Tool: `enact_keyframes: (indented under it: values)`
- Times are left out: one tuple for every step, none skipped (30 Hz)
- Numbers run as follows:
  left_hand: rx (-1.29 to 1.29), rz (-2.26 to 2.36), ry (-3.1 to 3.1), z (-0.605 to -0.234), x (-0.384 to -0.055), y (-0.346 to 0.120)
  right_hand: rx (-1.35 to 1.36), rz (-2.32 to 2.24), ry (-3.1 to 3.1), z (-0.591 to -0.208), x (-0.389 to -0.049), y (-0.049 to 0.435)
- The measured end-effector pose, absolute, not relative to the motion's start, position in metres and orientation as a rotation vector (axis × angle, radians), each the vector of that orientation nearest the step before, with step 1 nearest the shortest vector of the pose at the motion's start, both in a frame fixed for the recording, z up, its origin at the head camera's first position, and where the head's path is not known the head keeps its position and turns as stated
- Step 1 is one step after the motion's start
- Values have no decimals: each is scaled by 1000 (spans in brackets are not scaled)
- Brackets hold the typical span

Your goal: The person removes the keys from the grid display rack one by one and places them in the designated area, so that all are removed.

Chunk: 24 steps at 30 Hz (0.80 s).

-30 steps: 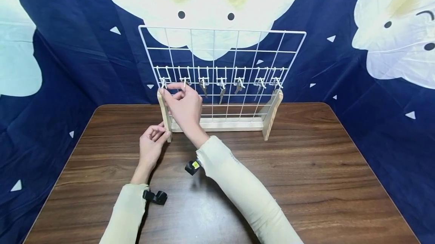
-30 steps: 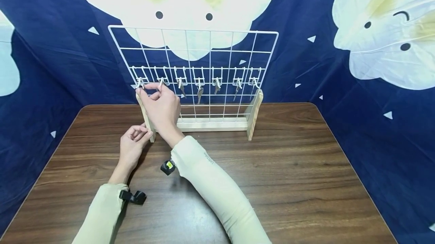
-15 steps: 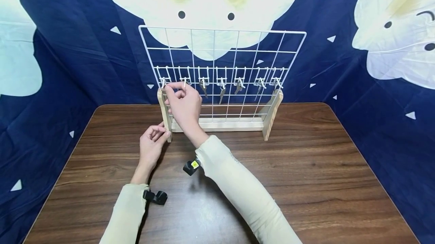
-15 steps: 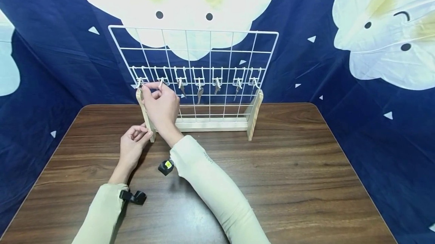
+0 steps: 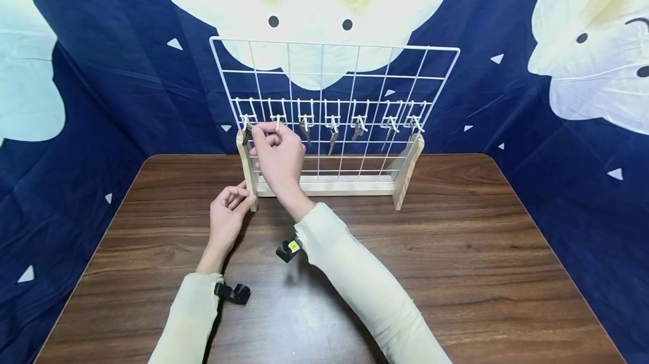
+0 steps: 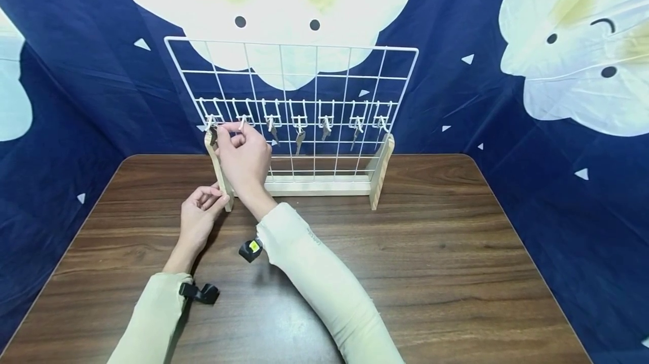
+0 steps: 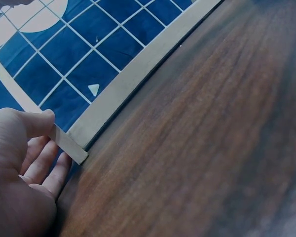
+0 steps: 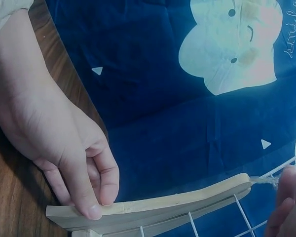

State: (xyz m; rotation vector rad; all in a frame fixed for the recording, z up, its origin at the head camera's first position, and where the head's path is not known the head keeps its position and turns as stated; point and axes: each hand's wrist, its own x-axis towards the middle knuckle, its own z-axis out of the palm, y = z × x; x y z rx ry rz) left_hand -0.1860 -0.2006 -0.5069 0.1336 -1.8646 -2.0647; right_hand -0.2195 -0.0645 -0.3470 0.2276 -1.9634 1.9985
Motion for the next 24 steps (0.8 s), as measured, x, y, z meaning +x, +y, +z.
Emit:
enact_keyframes:
  values:
    - [136,-2064,-1865,-507,-186,-201,227,2007,-1959,-347,-219,-64]
    - [137,-2063,-1867,-507,-186,-201,229,2013,-1956,-347,-218,-64]
    - [139,-2060,-1868,-507,-186,-200,230,2023,-1953,-347,-218,-63]
    - [139,-2057,-1871,-507,-186,-200,231,2027,-1951,-346,-217,-63]
    - [139,-2054,-1873,-507,-186,-200,230,2015,-1955,-346,-217,-63]
    - [139,-2051,-1877,-507,-185,-200,227,1997,-1961,-346,-217,-63]
    - [137,-2048,-1880,-506,-185,-200,223,1975,-1970,-346,-216,-62]
    - [138,-2045,-1883,-506,-185,-200,220,1951,-1981,-346,-216,-62]
    - [140,-2041,-1886,-506,-185,-200,214,1924,-1998,-346,-216,-62]
    - [142,-2038,-1888,-506,-185,-200,210,1901,-2013,-345,-216,-62]
    - [146,-2035,-1891,-506,-185,-200,205,1879,-2028,-345,-215,-61]
    - [147,-2032,-1892,-506,-185,-200,203,1873,-2038,-345,-215,-61]
    - [147,-2031,-1892,-506,-185,-199,205,1888,-2040,-345,-214,-61]
    - [146,-2030,-1893,-506,-185,-200,209,1912,-2034,-345,-214,-61]
    - [145,-2030,-1892,-506,-185,-200,212,1936,-2026,-345,-213,-61]
    - [143,-2031,-1893,-506,-185,-200,218,1965,-2014,-346,-213,-61]
    - [142,-2030,-1894,-506,-185,-200,225,1993,-1998,-346,-213,-61]
    - [140,-2030,-1894,-506,-185,-200,232,2022,-1982,-346,-213,-60]
    - [141,-2030,-1894,-506,-185,-200,242,2053,-1961,-347,-213,-60]
    - [142,-2029,-1895,-506,-185,-200,252,2072,-1941,-347,-213,-60]
    - [141,-2029,-1894,-506,-185,-200,261,2083,-1928,-347,-214,-60]
    - [141,-2027,-1894,-506,-185,-200,270,2096,-1914,-348,-214,-60]
    - [140,-2028,-1894,-506,-185,-200,277,2107,-1902,-348,-214,-60]
    - [137,-2029,-1893,-506,-185,-200,283,2118,-1891,-348,-215,-59]
